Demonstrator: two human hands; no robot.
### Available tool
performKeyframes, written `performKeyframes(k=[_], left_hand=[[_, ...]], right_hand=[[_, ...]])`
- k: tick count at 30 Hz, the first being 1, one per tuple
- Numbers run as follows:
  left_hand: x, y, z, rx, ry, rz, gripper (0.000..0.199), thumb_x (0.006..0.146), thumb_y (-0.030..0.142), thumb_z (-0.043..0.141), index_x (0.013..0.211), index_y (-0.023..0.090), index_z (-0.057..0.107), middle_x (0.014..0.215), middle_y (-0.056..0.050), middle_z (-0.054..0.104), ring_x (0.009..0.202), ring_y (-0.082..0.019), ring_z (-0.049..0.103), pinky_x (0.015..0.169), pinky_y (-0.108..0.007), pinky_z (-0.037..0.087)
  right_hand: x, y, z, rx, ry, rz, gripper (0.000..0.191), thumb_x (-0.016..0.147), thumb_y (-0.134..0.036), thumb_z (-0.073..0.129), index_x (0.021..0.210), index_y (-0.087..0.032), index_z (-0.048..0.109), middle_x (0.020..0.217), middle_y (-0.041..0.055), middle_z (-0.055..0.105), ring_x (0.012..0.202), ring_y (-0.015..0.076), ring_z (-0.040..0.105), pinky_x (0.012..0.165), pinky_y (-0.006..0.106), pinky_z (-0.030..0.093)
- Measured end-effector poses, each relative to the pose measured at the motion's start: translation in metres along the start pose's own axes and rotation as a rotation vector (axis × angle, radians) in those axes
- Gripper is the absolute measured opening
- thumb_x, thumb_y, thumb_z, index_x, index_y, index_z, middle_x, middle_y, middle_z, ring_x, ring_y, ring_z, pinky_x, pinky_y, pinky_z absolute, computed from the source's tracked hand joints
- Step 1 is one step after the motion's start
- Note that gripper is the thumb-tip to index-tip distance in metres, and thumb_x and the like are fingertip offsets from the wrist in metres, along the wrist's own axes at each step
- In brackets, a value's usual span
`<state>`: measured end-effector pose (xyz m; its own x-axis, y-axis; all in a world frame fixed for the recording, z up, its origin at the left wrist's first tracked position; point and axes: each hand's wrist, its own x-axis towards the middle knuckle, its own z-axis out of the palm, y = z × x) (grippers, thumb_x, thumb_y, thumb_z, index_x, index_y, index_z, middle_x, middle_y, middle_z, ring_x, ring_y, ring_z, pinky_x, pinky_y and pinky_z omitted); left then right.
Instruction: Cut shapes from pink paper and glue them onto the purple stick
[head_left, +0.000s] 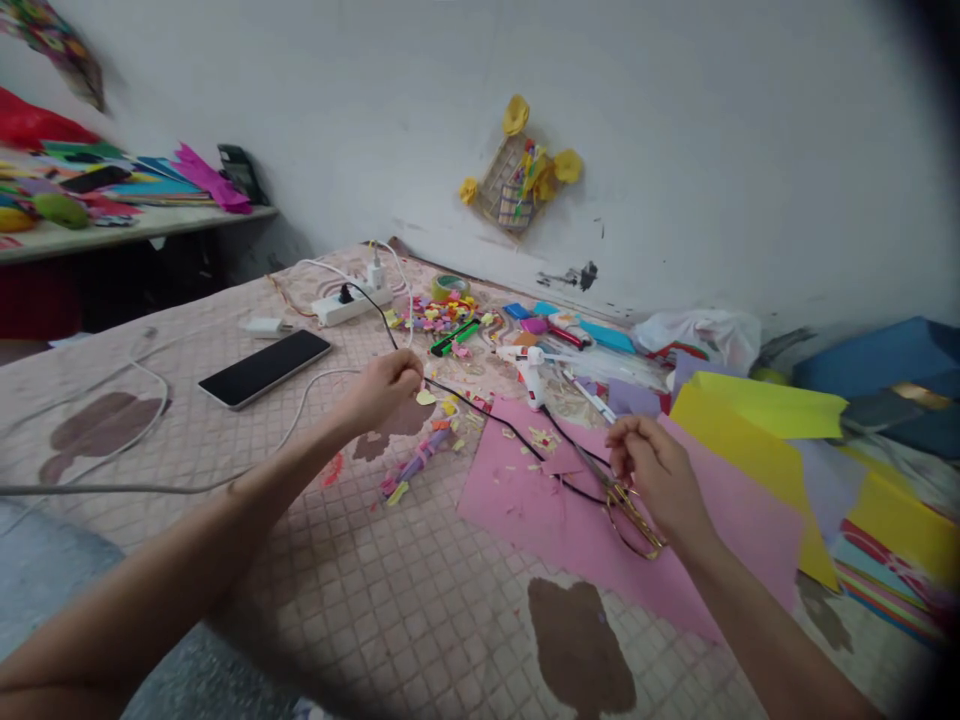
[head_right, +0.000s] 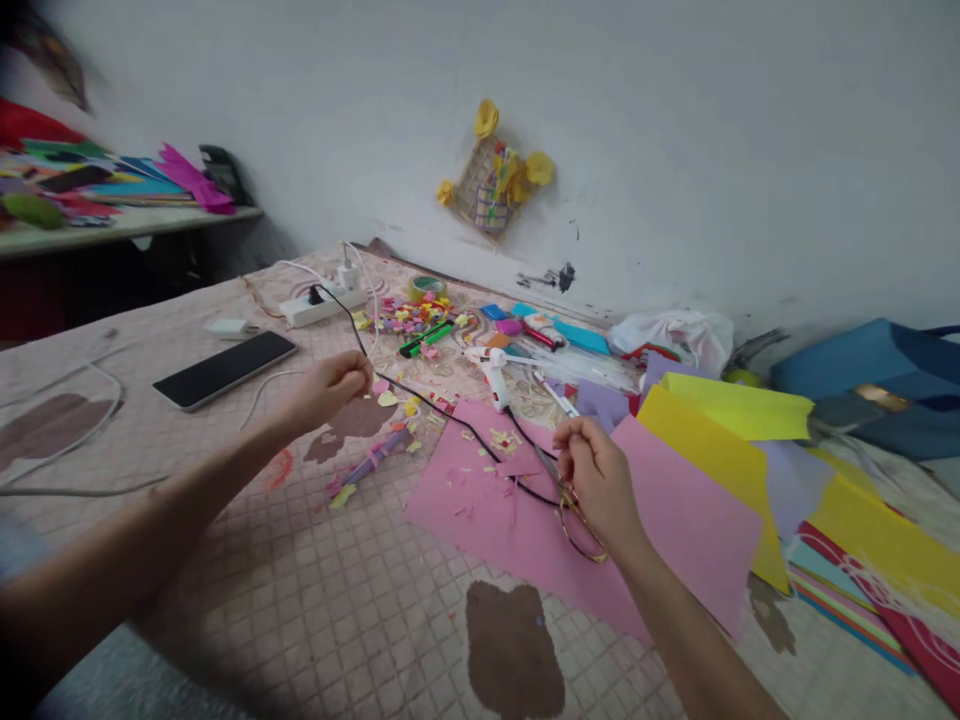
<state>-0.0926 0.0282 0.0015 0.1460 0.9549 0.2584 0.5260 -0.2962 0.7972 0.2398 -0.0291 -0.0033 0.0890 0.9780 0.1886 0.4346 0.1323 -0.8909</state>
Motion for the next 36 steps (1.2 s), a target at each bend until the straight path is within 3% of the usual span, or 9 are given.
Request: performKeyframes(k=[4, 12, 18, 26, 31, 36], left_hand=[[-0.006, -0.009, 0.0, -0.079, -0.001, -0.015, 0.019, 0.074, 0.017, 0.031, 0.055, 0.018, 0.036, 0.051, 0.003, 0.037, 0.048, -0.01, 0.034, 0.046, -0.021, 0.028], [-0.012, -0.017, 0.008, 0.068, -0.1, -0.067, 0.036, 0.085, 0.039, 0.039, 0.057, 0.017, 0.043, 0.049, 0.003, 0.042, 0.045, -0.008, 0.037, 0.043, -0.02, 0.026], [-0.021, -0.021, 0.005, 0.013, -0.261, -0.06, 0.02, 0.081, 0.035, 0.051, 0.074, 0.016, 0.052, 0.058, 0.002, 0.054, 0.045, -0.007, 0.044, 0.042, -0.018, 0.031], [-0.049, -0.002, 0.011, 0.282, -0.197, 0.094, 0.022, 0.078, 0.037, 0.055, 0.085, 0.017, 0.048, 0.079, -0.003, 0.057, 0.066, -0.014, 0.052, 0.056, -0.025, 0.038], [-0.062, 0.003, 0.025, 0.46, -0.285, 0.029, 0.025, 0.074, 0.032, 0.057, 0.09, 0.017, 0.044, 0.085, -0.007, 0.057, 0.076, -0.021, 0.055, 0.062, -0.03, 0.038], [-0.055, -0.001, 0.02, 0.357, -0.267, -0.017, 0.02, 0.075, 0.025, 0.053, 0.092, 0.018, 0.046, 0.075, -0.003, 0.057, 0.066, -0.017, 0.054, 0.056, -0.027, 0.036]], right_hand=[[0.008, -0.005, 0.013, -0.017, -0.032, -0.024, 0.019, 0.085, -0.035, 0.045, 0.092, -0.02, 0.055, 0.071, -0.0009, 0.052, 0.048, 0.0087, 0.043, 0.041, 0.021, 0.032], [0.003, -0.005, 0.032, -0.084, -0.12, -0.013, 0.024, 0.083, -0.038, 0.05, 0.09, -0.017, 0.06, 0.061, -0.0018, 0.049, 0.046, 0.0096, 0.042, 0.042, 0.022, 0.033], [-0.005, 0.001, 0.033, -0.085, -0.16, -0.008, 0.024, 0.086, -0.038, 0.048, 0.094, -0.019, 0.059, 0.06, -0.0031, 0.045, 0.048, 0.01, 0.042, 0.045, 0.022, 0.032], [-0.015, 0.002, 0.037, -0.115, -0.233, -0.024, 0.026, 0.087, -0.037, 0.046, 0.097, -0.018, 0.06, 0.062, -0.0009, 0.051, 0.053, 0.0124, 0.046, 0.049, 0.024, 0.036], [-0.021, 0.002, 0.038, -0.122, -0.267, -0.028, 0.023, 0.087, -0.034, 0.046, 0.096, -0.018, 0.06, 0.065, -0.0007, 0.052, 0.055, 0.0124, 0.047, 0.05, 0.024, 0.037], [-0.022, 0.001, 0.038, -0.135, -0.262, -0.046, 0.023, 0.086, -0.034, 0.046, 0.095, -0.018, 0.061, 0.064, -0.0005, 0.053, 0.054, 0.0125, 0.049, 0.049, 0.023, 0.038]])
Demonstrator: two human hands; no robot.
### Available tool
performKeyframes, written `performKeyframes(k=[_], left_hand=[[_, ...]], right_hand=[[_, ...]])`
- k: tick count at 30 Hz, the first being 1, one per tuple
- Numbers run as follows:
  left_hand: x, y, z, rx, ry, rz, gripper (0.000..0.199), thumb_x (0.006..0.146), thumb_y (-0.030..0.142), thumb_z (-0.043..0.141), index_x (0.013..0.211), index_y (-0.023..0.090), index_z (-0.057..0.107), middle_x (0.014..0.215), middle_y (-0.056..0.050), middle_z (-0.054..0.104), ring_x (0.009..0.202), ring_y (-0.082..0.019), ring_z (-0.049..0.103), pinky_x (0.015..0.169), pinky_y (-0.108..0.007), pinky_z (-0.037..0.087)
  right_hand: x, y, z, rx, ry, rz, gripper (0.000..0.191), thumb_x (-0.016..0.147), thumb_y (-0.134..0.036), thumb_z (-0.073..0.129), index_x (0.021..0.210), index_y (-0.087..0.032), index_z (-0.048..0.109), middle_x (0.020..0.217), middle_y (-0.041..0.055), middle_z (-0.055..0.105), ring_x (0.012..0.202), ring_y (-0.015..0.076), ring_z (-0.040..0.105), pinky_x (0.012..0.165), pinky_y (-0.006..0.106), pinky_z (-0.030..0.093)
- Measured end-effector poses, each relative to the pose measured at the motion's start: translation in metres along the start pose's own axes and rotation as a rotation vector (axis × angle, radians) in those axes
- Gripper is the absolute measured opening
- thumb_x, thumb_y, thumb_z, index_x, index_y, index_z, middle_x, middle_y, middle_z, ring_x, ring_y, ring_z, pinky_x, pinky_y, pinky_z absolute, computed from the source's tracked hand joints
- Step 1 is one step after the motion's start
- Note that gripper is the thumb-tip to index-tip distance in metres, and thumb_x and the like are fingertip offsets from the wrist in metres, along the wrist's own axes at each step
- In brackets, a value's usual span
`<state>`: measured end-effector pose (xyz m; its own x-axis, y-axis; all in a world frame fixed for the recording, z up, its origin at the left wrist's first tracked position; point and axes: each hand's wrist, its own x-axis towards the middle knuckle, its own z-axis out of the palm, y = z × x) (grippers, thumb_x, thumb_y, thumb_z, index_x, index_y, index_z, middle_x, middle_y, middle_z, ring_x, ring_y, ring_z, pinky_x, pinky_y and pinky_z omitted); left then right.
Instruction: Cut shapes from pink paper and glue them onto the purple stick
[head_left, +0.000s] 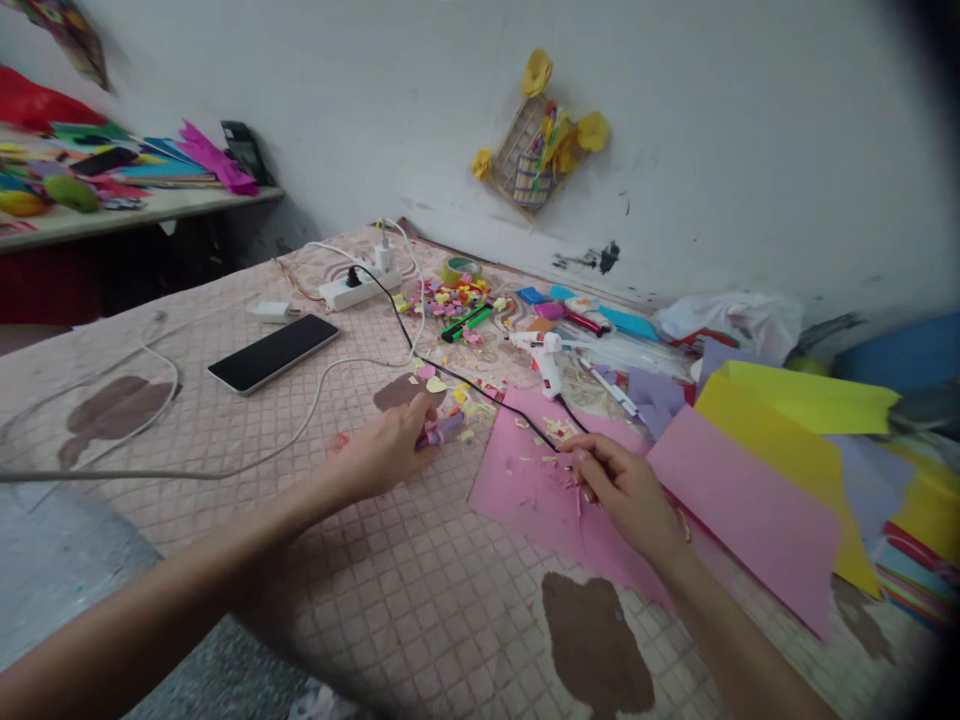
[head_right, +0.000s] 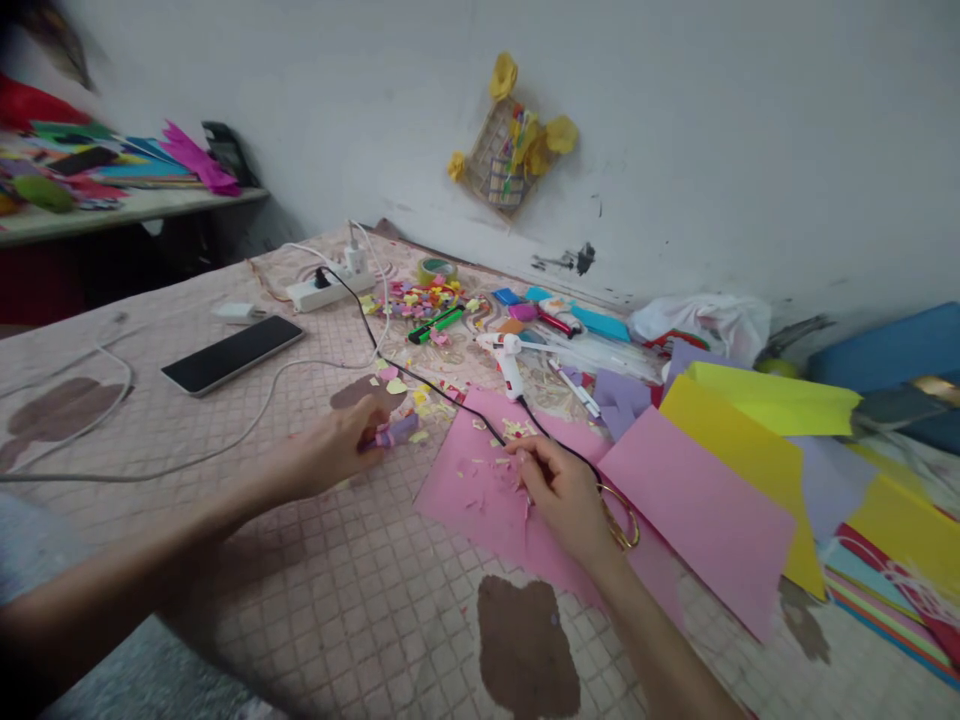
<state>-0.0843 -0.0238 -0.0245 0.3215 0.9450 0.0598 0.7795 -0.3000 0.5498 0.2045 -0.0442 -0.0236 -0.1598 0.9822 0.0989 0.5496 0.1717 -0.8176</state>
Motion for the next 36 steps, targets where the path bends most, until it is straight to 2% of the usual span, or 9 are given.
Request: performKeyframes(k=[2, 7, 10, 13, 18, 22, 29, 32, 36], left_hand=[[0.004, -0.005, -0.007, -0.177, -0.012, 0.008, 0.023, 0.075, 0.027, 0.056, 0.094, 0.018, 0.047, 0.071, 0.0, 0.056, 0.061, -0.014, 0.052, 0.055, -0.025, 0.037], [0.013, -0.009, -0.02, -0.78, -0.192, -0.127, 0.029, 0.075, 0.033, 0.061, 0.094, 0.016, 0.047, 0.074, -0.001, 0.059, 0.062, -0.011, 0.056, 0.053, -0.022, 0.04], [0.014, -0.007, -0.02, -0.987, -0.285, -0.201, 0.028, 0.076, 0.033, 0.062, 0.094, 0.016, 0.048, 0.074, -0.001, 0.06, 0.057, -0.008, 0.054, 0.049, -0.02, 0.039], [0.013, -0.005, -0.017, -1.101, -0.319, -0.253, 0.027, 0.077, 0.03, 0.063, 0.095, 0.016, 0.049, 0.074, 0.0, 0.06, 0.055, -0.007, 0.053, 0.047, -0.018, 0.038], [0.01, 0.001, -0.015, -1.193, -0.336, -0.315, 0.026, 0.074, 0.028, 0.066, 0.092, 0.015, 0.052, 0.076, -0.001, 0.061, 0.063, -0.008, 0.058, 0.056, -0.019, 0.043], [0.008, -0.001, -0.009, -1.198, -0.344, -0.329, 0.03, 0.071, 0.028, 0.069, 0.091, 0.015, 0.051, 0.077, -0.001, 0.062, 0.064, -0.008, 0.059, 0.061, -0.021, 0.045], [0.002, -0.01, 0.006, -0.967, -0.398, -0.292, 0.037, 0.074, 0.039, 0.065, 0.098, 0.015, 0.049, 0.071, 0.0, 0.061, 0.051, -0.007, 0.052, 0.046, -0.019, 0.034], [0.001, -0.011, 0.009, -0.931, -0.39, -0.276, 0.04, 0.073, 0.04, 0.065, 0.099, 0.016, 0.048, 0.07, 0.001, 0.061, 0.049, -0.007, 0.051, 0.045, -0.019, 0.034], [0.002, -0.011, 0.012, -0.912, -0.38, -0.247, 0.041, 0.072, 0.04, 0.066, 0.098, 0.016, 0.046, 0.069, 0.003, 0.059, 0.048, -0.007, 0.05, 0.047, -0.019, 0.037]], right_hand=[[0.0, -0.001, 0.0, 0.002, 0.001, -0.004, 0.023, 0.086, -0.033, 0.046, 0.095, -0.018, 0.061, 0.064, -0.0003, 0.054, 0.055, 0.0128, 0.05, 0.049, 0.023, 0.039], [0.0, -0.004, 0.003, -0.011, 0.009, -0.021, 0.021, 0.087, -0.029, 0.046, 0.094, -0.018, 0.062, 0.063, -0.0005, 0.053, 0.055, 0.0124, 0.048, 0.048, 0.023, 0.036], [0.0, -0.008, 0.006, -0.012, -0.025, -0.028, 0.02, 0.087, -0.028, 0.045, 0.093, -0.018, 0.061, 0.062, -0.0015, 0.052, 0.053, 0.0116, 0.046, 0.048, 0.023, 0.035], [0.004, -0.014, 0.01, -0.019, -0.087, -0.039, 0.02, 0.087, -0.028, 0.045, 0.094, -0.018, 0.061, 0.063, -0.002, 0.052, 0.052, 0.0111, 0.046, 0.048, 0.023, 0.036], [0.021, -0.026, 0.023, 0.041, -0.161, -0.062, 0.018, 0.084, -0.026, 0.047, 0.093, -0.017, 0.06, 0.068, -0.0015, 0.052, 0.05, 0.0088, 0.044, 0.045, 0.021, 0.035], [0.042, -0.036, 0.035, 0.157, -0.179, -0.069, 0.019, 0.082, -0.026, 0.049, 0.097, -0.017, 0.058, 0.081, 0.0006, 0.055, 0.048, 0.006, 0.044, 0.043, 0.02, 0.036], [0.066, -0.04, 0.057, 0.195, -0.292, 0.009, 0.019, 0.08, -0.027, 0.052, 0.095, -0.017, 0.054, 0.076, -0.0007, 0.053, 0.045, 0.0062, 0.044, 0.037, 0.019, 0.038], [0.071, -0.035, 0.067, 0.178, -0.316, 0.018, 0.014, 0.08, -0.027, 0.052, 0.09, -0.017, 0.054, 0.067, -0.0022, 0.053, 0.043, 0.0069, 0.045, 0.037, 0.018, 0.038], [0.078, -0.032, 0.073, 0.247, -0.327, 0.019, 0.011, 0.081, -0.027, 0.052, 0.085, -0.018, 0.049, 0.07, -0.0006, 0.058, 0.041, 0.0055, 0.043, 0.036, 0.018, 0.035]])
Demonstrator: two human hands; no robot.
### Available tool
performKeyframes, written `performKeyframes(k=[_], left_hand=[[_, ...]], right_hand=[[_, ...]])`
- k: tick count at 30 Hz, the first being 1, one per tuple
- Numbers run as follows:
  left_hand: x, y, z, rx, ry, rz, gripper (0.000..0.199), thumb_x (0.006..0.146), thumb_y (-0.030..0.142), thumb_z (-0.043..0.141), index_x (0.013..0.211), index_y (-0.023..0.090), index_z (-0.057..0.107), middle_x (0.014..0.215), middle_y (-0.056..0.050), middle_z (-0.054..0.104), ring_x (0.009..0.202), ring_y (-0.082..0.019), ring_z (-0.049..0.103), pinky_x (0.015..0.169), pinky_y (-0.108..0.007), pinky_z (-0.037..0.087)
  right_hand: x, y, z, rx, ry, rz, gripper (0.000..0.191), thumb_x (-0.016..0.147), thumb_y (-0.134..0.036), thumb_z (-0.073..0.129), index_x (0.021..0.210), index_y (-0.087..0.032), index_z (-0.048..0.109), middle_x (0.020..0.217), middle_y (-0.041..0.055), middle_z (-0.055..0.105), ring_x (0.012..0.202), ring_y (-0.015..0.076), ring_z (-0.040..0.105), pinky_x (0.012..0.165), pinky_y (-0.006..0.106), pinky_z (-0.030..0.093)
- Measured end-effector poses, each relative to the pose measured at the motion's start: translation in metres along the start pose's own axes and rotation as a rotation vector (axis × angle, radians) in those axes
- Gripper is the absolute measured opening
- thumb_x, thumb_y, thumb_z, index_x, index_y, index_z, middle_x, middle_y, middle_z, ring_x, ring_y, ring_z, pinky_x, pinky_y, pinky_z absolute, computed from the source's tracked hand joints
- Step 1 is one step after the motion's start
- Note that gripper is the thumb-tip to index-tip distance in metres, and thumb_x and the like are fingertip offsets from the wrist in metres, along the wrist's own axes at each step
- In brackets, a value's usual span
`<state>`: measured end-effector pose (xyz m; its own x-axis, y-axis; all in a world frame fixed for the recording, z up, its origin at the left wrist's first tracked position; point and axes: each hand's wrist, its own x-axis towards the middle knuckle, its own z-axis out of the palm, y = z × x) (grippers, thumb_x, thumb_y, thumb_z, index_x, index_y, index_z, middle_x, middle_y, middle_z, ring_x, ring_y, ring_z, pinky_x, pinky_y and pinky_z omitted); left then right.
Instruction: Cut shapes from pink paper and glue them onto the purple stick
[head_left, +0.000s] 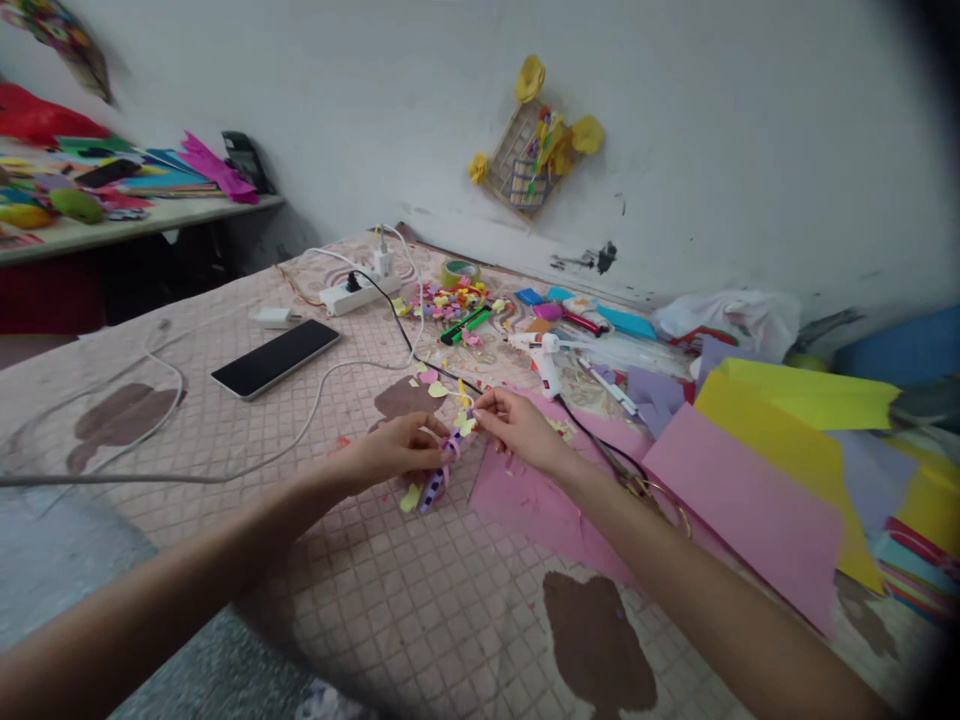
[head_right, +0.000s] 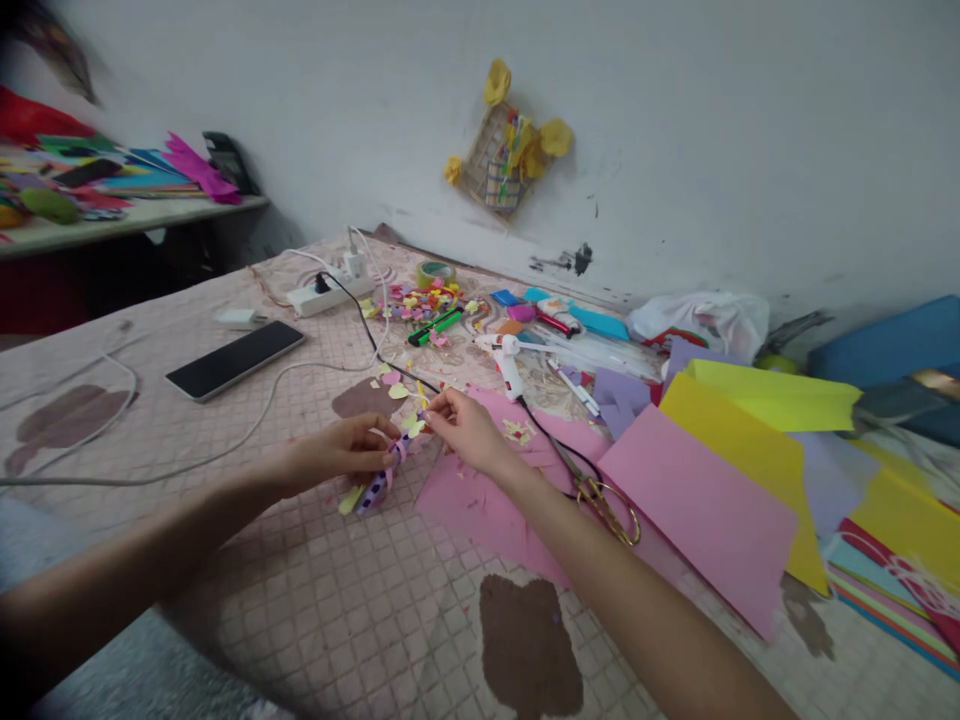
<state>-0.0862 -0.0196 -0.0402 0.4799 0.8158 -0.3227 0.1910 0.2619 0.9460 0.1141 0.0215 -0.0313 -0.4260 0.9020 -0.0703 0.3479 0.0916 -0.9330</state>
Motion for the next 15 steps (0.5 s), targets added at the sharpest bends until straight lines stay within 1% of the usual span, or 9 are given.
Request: performKeyframes(k=[2, 4, 7, 9, 11, 13, 15], left_hand=[[0.001, -0.001, 0.001, 0.016, -0.019, 0.023, 0.041, 0.072, 0.04, 0.066, 0.098, 0.016, 0.045, 0.07, 0.002, 0.06, 0.05, -0.008, 0.052, 0.048, -0.02, 0.039], [0.0, -0.001, 0.002, 0.057, -0.04, 0.043, 0.039, 0.074, 0.041, 0.064, 0.097, 0.017, 0.044, 0.072, 0.001, 0.061, 0.052, -0.009, 0.055, 0.049, -0.021, 0.042], [-0.005, 0.005, 0.002, 0.248, -0.043, 0.086, 0.035, 0.077, 0.042, 0.059, 0.098, 0.017, 0.045, 0.069, 0.001, 0.062, 0.053, -0.012, 0.057, 0.049, -0.022, 0.043], [-0.011, 0.011, 0.001, 0.478, 0.013, 0.14, 0.029, 0.08, 0.04, 0.056, 0.096, 0.017, 0.048, 0.063, 0.001, 0.061, 0.051, -0.011, 0.055, 0.049, -0.022, 0.04], [-0.015, 0.017, 0.001, 0.667, 0.133, 0.203, 0.023, 0.084, 0.038, 0.051, 0.091, 0.017, 0.051, 0.061, 0.001, 0.061, 0.052, -0.011, 0.054, 0.049, -0.022, 0.037], [-0.017, 0.022, 0.003, 0.771, 0.222, 0.267, 0.022, 0.084, 0.038, 0.049, 0.089, 0.017, 0.052, 0.062, 0.0, 0.061, 0.054, -0.012, 0.054, 0.051, -0.023, 0.037], [-0.016, 0.023, 0.007, 0.782, 0.262, 0.29, 0.025, 0.082, 0.038, 0.052, 0.095, 0.016, 0.05, 0.069, -0.002, 0.062, 0.06, -0.014, 0.057, 0.054, -0.024, 0.039]], right_hand=[[0.002, 0.0, -0.001, -0.001, -0.017, 0.003, 0.011, 0.081, -0.029, 0.051, 0.082, -0.018, 0.048, 0.067, -0.0017, 0.056, 0.041, 0.0055, 0.043, 0.037, 0.017, 0.034], [0.003, -0.001, -0.002, -0.048, -0.056, 0.006, 0.012, 0.082, -0.03, 0.05, 0.079, -0.018, 0.047, 0.061, -0.0041, 0.051, 0.041, 0.0062, 0.043, 0.037, 0.018, 0.033], [0.001, -0.001, -0.004, -0.119, -0.106, -0.005, 0.012, 0.081, -0.028, 0.05, 0.075, -0.018, 0.048, 0.06, -0.0047, 0.047, 0.044, 0.0073, 0.043, 0.04, 0.019, 0.033], [0.0, 0.0, -0.005, -0.141, -0.12, -0.026, 0.012, 0.079, -0.026, 0.053, 0.072, -0.017, 0.049, 0.062, -0.0034, 0.049, 0.049, 0.0081, 0.045, 0.044, 0.02, 0.034], [0.0, 0.001, -0.005, -0.159, -0.132, -0.046, 0.012, 0.078, -0.024, 0.055, 0.07, -0.017, 0.05, 0.063, -0.0028, 0.05, 0.052, 0.0089, 0.045, 0.048, 0.021, 0.034], [0.001, 0.001, -0.004, -0.177, -0.144, -0.056, 0.012, 0.078, -0.025, 0.055, 0.07, -0.017, 0.051, 0.061, -0.0031, 0.05, 0.052, 0.0094, 0.045, 0.049, 0.021, 0.033], [0.001, 0.0, -0.003, -0.201, -0.144, -0.061, 0.012, 0.079, -0.026, 0.054, 0.071, -0.017, 0.051, 0.059, -0.0033, 0.049, 0.051, 0.0096, 0.044, 0.048, 0.021, 0.033]])
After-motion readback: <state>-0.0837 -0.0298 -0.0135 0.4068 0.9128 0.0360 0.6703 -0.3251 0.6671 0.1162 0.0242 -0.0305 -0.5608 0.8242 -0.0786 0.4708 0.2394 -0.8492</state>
